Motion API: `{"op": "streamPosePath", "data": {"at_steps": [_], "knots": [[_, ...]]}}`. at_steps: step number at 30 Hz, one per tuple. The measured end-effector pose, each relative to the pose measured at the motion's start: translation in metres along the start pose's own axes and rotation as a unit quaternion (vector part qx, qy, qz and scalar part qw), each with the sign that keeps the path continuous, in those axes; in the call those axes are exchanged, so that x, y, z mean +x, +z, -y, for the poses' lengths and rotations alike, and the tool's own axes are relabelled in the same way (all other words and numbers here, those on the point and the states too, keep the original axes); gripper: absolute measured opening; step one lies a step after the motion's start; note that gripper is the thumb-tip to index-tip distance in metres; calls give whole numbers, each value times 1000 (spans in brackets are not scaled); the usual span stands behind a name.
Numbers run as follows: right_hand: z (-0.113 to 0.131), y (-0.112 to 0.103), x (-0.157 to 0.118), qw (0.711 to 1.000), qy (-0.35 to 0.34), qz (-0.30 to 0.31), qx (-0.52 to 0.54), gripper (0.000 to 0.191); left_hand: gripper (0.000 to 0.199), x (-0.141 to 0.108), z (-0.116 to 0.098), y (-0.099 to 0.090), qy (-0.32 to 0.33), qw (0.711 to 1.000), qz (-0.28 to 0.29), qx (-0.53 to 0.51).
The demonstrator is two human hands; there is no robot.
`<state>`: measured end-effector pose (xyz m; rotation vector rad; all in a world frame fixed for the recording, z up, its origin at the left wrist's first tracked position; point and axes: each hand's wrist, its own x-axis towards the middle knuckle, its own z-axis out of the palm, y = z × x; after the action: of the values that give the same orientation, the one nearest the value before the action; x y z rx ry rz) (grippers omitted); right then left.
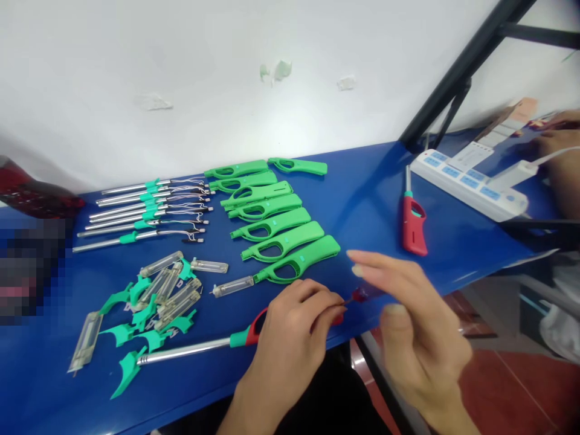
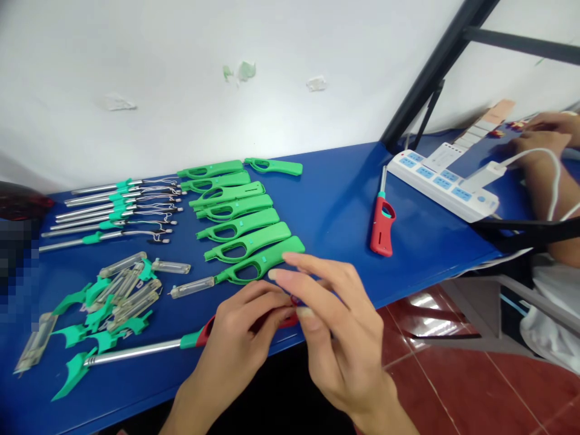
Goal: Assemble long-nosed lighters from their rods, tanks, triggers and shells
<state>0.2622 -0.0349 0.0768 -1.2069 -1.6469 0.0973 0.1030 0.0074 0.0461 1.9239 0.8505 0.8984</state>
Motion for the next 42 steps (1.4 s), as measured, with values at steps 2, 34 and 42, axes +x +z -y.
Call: {"op": "streamPosePath", "data": {"at_steps": [2,34,42], "knots": [[4,-6,2,1000,-2,3,-17,54,21,-1,1,0,13,1000,-3,-2],[11,-19,2,997,-34,68,-14,66,14,-6,-1,6,3,973,80,217],[10,-14,3,994,-47,-22,-99,49,16,-6,-1,8,9,973,67,223]]}}
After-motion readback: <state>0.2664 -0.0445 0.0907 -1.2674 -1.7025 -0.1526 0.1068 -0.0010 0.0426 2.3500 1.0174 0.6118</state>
